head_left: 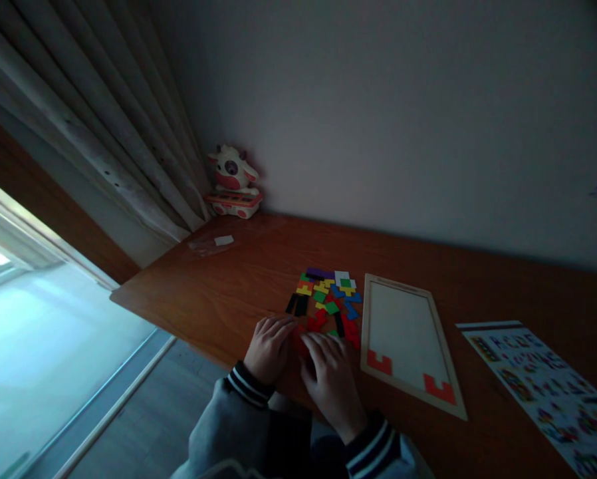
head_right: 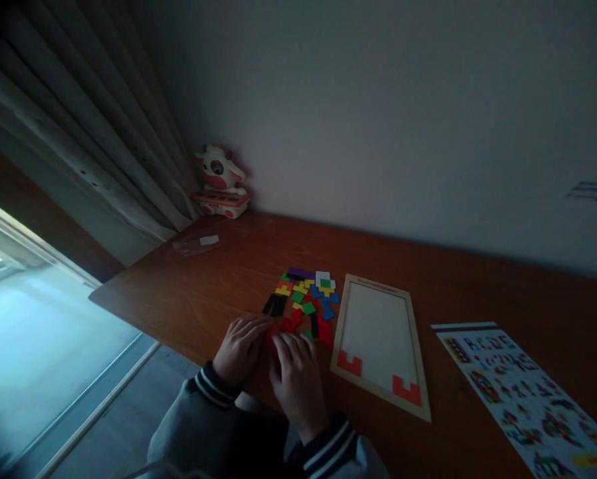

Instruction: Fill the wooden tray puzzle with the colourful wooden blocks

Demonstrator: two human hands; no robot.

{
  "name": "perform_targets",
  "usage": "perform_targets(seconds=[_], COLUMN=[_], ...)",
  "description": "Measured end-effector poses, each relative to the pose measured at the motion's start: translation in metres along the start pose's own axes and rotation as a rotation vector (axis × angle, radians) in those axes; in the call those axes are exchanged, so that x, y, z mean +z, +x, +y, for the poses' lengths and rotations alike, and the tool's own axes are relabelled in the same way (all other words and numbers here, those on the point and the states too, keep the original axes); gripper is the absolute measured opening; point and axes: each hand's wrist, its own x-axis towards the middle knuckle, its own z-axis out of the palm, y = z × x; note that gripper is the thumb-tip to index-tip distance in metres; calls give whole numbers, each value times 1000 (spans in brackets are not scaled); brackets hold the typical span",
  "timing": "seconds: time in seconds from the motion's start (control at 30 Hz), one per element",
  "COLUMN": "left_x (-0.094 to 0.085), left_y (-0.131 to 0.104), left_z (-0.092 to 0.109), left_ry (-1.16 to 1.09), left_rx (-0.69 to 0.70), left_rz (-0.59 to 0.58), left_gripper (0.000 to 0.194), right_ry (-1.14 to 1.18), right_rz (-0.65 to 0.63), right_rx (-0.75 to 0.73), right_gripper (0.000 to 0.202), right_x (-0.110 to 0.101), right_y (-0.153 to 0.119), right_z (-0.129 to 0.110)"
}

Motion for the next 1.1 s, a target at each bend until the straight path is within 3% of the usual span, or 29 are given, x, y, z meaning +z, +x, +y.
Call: perform_targets(seconds=[0.3,0.57,0.77,1.1], left_x=[-5,-8,-9,-2], left_y=[1,3,2,-1], left_z=[6,10,10,1], left_ry=[-47,-64,-81,-43], left_rx=[59,35,29,31], left_rz=[-2,-11,-62,0], left_gripper=[42,38,45,25], right_ry=[55,75,60,119], right_rz=[17,26,10,49], right_rx=[69,69,68,65], right_gripper=[32,31,27,24], right_x=[-2,-1,2,5], right_y=[1,0,0,0], right_z=[1,1,4,6])
